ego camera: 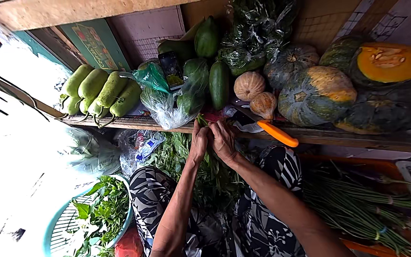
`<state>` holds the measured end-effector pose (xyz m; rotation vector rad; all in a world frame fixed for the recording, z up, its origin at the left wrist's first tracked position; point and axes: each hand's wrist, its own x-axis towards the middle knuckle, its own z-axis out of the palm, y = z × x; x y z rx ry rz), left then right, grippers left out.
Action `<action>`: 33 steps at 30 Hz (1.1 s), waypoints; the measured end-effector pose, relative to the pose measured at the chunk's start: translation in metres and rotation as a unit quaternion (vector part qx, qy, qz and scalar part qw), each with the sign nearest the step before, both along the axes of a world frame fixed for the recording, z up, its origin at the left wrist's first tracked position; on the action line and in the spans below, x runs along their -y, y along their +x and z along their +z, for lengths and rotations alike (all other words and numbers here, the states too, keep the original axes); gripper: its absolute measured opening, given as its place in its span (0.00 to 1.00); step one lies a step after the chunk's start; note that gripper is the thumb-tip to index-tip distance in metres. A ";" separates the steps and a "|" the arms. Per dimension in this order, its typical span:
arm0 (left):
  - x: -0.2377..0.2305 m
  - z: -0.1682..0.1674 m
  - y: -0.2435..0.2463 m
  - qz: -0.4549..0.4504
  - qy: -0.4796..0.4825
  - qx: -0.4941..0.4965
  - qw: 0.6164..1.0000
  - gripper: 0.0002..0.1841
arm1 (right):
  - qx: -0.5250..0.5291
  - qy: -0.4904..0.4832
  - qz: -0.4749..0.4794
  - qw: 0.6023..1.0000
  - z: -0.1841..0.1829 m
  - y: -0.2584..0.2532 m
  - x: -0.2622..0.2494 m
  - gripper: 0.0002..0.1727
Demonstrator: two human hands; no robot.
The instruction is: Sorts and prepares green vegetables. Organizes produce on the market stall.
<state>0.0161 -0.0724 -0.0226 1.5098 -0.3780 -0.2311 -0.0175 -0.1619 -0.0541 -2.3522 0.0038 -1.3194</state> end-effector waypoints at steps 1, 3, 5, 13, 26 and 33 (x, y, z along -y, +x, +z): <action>-0.001 0.000 -0.001 -0.010 -0.002 0.000 1.000 0.28 | 0.001 -0.001 -0.001 1.000 0.000 0.000 0.000 0.05; -0.003 -0.002 -0.001 -0.026 -0.007 0.010 1.000 0.28 | 0.002 0.000 -0.002 1.000 0.002 -0.001 0.001 0.05; -0.002 -0.003 -0.002 -0.036 -0.038 0.007 0.999 0.28 | 0.001 0.003 -0.003 1.000 0.006 -0.003 0.002 0.05; 0.005 -0.009 0.004 0.040 0.008 0.018 0.999 0.20 | -0.094 0.088 0.082 0.988 0.016 -0.011 0.007 0.05; 0.015 0.031 0.036 -0.249 0.013 0.096 0.964 0.13 | -0.259 0.495 0.419 0.716 0.041 0.008 0.065 0.47; 0.009 0.042 0.053 -0.265 0.220 0.247 0.906 0.23 | -0.301 0.483 0.435 0.698 0.041 0.003 0.065 0.44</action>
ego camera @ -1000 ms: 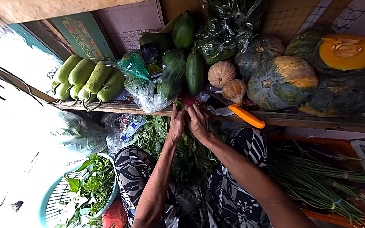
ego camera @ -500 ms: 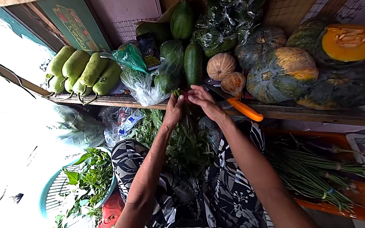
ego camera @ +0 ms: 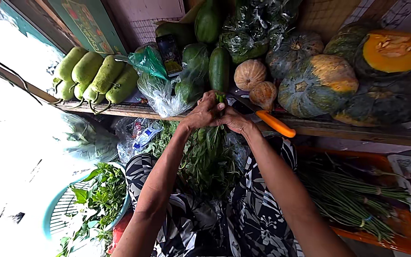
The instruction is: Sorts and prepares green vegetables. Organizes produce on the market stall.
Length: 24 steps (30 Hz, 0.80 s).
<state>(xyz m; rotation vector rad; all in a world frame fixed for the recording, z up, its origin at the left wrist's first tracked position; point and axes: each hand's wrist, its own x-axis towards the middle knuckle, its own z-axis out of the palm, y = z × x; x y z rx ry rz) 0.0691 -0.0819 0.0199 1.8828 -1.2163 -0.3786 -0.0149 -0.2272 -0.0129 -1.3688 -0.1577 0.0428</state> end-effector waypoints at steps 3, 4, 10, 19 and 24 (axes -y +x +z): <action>-0.002 0.006 -0.001 0.003 0.040 -0.050 0.998 0.20 | -0.011 -0.014 -0.031 0.999 0.001 -0.003 -0.007 0.16; 0.000 0.005 -0.002 0.012 0.049 -0.073 0.996 0.18 | -0.011 -0.020 -0.043 0.999 -0.001 -0.002 -0.009 0.11; 0.001 -0.023 -0.012 0.065 -0.069 -0.187 0.978 0.22 | -0.026 -0.055 -0.168 0.984 -0.013 0.003 -0.020 0.09; -0.017 -0.059 -0.030 0.059 0.000 -0.265 0.962 0.40 | -0.044 0.102 -0.266 0.958 -0.013 0.009 -0.019 0.06; -0.008 -0.059 -0.032 0.054 -0.033 -0.267 0.962 0.22 | 0.002 0.100 -0.257 0.961 -0.016 0.008 -0.017 0.06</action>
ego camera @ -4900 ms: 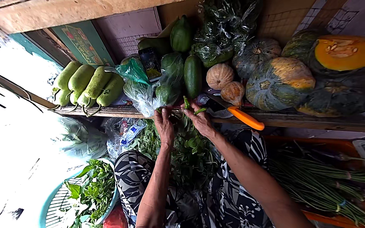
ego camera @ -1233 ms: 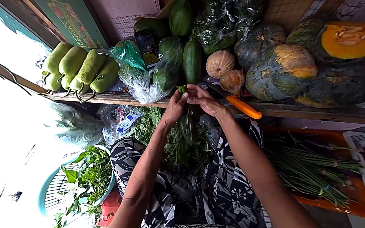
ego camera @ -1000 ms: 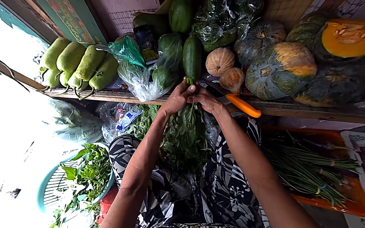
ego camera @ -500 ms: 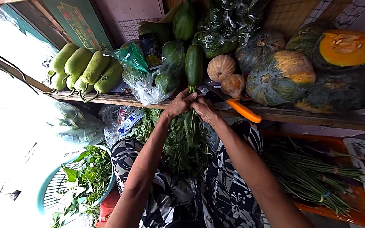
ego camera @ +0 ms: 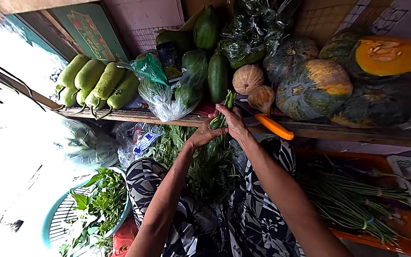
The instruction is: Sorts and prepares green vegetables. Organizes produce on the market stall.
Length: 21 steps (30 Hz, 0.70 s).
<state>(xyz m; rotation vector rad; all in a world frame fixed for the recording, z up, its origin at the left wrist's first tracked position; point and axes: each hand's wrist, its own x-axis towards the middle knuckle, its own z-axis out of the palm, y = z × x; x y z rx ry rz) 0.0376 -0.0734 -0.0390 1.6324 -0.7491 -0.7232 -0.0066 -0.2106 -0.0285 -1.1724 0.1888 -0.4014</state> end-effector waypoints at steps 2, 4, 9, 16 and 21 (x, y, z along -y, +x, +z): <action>0.000 0.001 0.000 0.004 0.004 0.000 1.000 0.16 | 0.002 0.020 0.009 1.000 0.002 -0.001 0.000 0.05; -0.001 0.000 0.002 -0.003 0.010 0.000 1.000 0.17 | 0.007 0.025 0.018 1.000 0.002 -0.001 0.000 0.05; 0.001 -0.005 -0.003 0.011 -0.004 0.003 1.000 0.15 | -0.032 -0.008 0.004 0.999 0.006 -0.003 -0.003 0.08; -0.008 0.011 -0.013 -0.014 0.032 0.021 0.999 0.44 | -0.061 -0.017 0.036 0.997 0.010 -0.003 0.003 0.09; -0.008 0.037 0.007 0.091 -0.064 0.083 0.990 0.25 | -0.065 -0.060 0.096 0.991 0.011 -0.007 0.007 0.07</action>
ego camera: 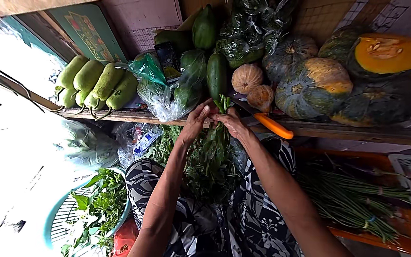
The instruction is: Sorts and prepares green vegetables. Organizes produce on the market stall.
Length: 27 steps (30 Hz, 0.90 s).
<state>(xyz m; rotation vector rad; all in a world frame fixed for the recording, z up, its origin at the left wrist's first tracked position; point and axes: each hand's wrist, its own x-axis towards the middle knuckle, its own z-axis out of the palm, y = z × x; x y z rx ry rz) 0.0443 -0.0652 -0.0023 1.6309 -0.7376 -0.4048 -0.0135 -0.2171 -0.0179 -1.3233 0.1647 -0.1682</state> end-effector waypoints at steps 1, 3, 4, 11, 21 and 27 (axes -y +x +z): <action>0.004 0.002 0.005 0.015 -0.037 0.008 0.999 0.22 | -0.001 -0.001 0.009 1.000 -0.002 0.001 -0.001 0.06; 0.010 0.006 0.007 0.053 -0.095 0.019 0.994 0.14 | -0.003 -0.004 0.011 1.000 -0.003 0.002 -0.005 0.07; 0.011 0.008 0.004 0.074 -0.106 0.027 0.991 0.10 | -0.006 -0.008 0.007 1.000 -0.002 0.001 -0.007 0.07; 0.007 0.019 -0.019 0.062 -0.028 0.126 0.990 0.12 | 0.000 -0.029 0.017 0.999 0.000 -0.004 -0.007 0.09; 0.002 0.015 0.013 -0.218 -0.035 -0.052 0.974 0.14 | 0.071 0.039 0.245 0.966 -0.005 -0.008 0.003 0.10; 0.002 0.050 -0.026 -0.108 0.157 0.105 0.976 0.18 | 0.129 0.098 0.316 0.935 -0.008 -0.008 0.004 0.08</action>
